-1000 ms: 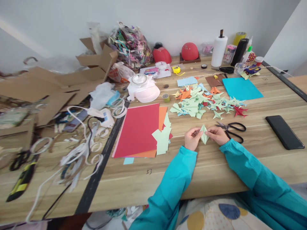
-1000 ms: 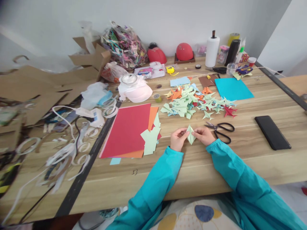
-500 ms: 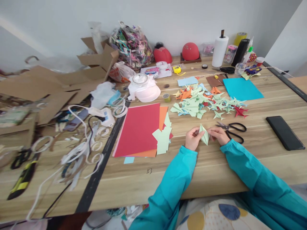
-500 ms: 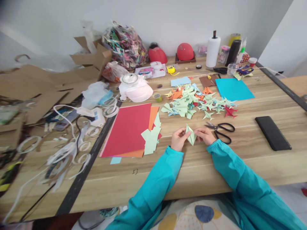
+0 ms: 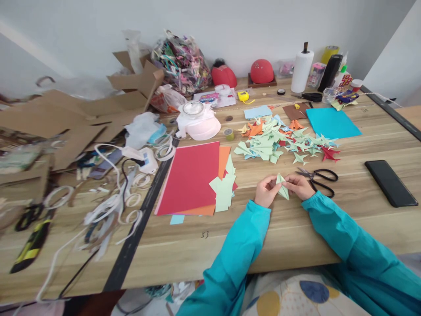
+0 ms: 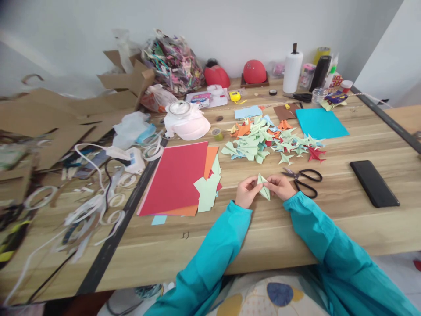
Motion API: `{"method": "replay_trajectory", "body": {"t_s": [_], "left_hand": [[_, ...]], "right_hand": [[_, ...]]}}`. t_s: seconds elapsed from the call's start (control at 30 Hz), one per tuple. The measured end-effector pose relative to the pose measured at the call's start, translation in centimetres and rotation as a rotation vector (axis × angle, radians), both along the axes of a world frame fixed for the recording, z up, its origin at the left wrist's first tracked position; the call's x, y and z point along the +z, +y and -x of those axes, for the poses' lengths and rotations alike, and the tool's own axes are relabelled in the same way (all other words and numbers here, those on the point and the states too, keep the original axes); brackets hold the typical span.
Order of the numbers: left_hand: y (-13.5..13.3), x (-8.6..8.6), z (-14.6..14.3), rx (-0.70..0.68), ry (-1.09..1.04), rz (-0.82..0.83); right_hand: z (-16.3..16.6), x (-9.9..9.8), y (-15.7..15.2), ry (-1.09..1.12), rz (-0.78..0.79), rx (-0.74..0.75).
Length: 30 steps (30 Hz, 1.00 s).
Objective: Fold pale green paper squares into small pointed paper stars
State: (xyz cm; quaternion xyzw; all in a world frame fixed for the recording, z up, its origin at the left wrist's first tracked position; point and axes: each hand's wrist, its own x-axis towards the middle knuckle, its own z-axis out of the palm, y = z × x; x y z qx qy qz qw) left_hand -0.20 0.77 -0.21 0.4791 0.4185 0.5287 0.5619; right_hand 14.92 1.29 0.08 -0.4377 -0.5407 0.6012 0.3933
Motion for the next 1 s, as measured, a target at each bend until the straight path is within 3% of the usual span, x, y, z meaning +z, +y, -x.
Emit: {"method": "replay_trajectory", "body": {"t_s": [0.47,1.0], "left_hand": [[0.3,0.3,1.0,-0.157,0.016,-0.050],[1.2,0.1,2.4,-0.253,0.019,0.063]], "right_hand": [[-1.1,1.0,0.0,0.017,0.123,0.203],[-0.9,1.7,-0.1,-0.042,0.119,0.200]]}}
